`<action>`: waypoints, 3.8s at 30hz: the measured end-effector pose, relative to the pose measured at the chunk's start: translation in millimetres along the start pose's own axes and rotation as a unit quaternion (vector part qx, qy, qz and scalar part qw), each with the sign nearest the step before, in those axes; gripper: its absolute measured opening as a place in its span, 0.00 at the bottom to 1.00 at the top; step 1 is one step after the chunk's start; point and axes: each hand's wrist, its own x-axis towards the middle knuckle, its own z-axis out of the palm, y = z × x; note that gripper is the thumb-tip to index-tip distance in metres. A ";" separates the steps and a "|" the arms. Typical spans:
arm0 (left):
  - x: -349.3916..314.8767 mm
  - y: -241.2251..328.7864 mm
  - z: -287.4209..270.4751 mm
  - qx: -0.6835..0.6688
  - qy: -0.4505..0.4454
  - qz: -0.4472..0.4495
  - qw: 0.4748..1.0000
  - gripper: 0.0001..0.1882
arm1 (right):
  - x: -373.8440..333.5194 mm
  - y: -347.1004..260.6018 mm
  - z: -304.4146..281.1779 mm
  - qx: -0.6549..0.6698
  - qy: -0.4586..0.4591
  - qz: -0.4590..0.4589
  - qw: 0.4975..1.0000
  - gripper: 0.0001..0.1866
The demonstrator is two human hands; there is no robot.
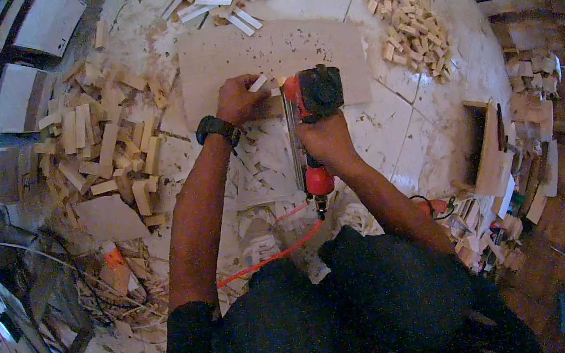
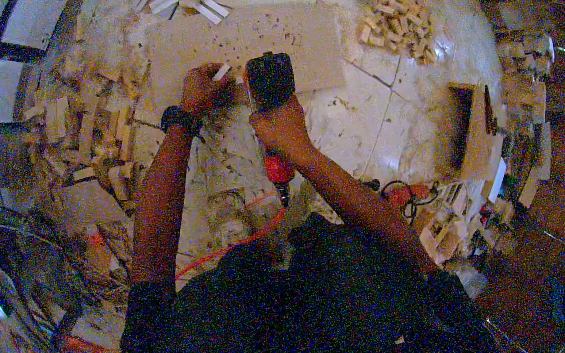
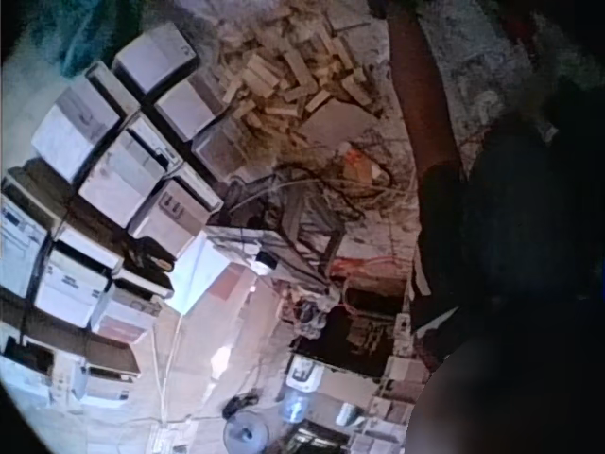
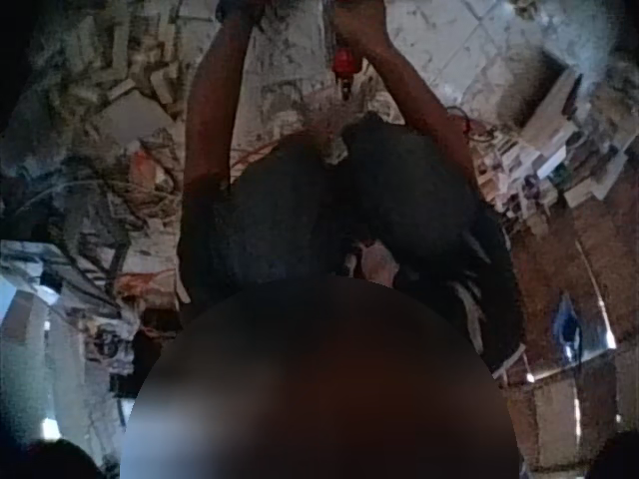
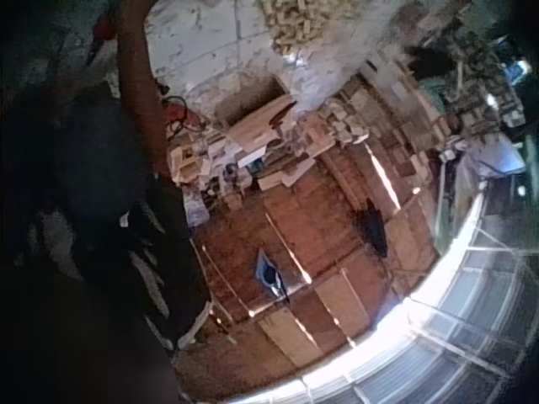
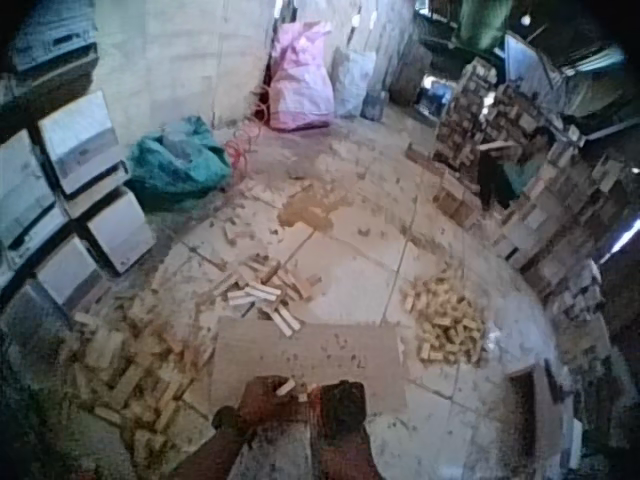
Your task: The person repeatedly picks small wooden blocks and uses a red pneumatic nail gun to fasten them onto a flat board. The person holds each block in place with one hand while firing the nail gun with the other, then places the fastened block aside and repeats the process.
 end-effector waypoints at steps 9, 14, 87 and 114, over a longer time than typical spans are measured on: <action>8.6 -13.7 0.3 -0.003 0.001 0.018 1.000 0.19 | -14.7 8.8 -26.2 0.207 0.085 0.143 0.964 0.11; -9.4 -22.1 -15.6 0.121 0.138 0.120 0.976 0.16 | -24.3 18.7 -53.7 0.323 0.110 0.145 0.929 0.15; -30.0 -15.0 46.2 0.033 0.242 -0.022 0.970 0.28 | -13.3 -0.5 1.7 0.110 0.004 0.069 0.992 0.09; 28.8 1.9 -98.3 0.090 0.251 0.055 0.962 0.19 | -37.0 49.8 -84.9 0.414 0.154 0.189 0.877 0.14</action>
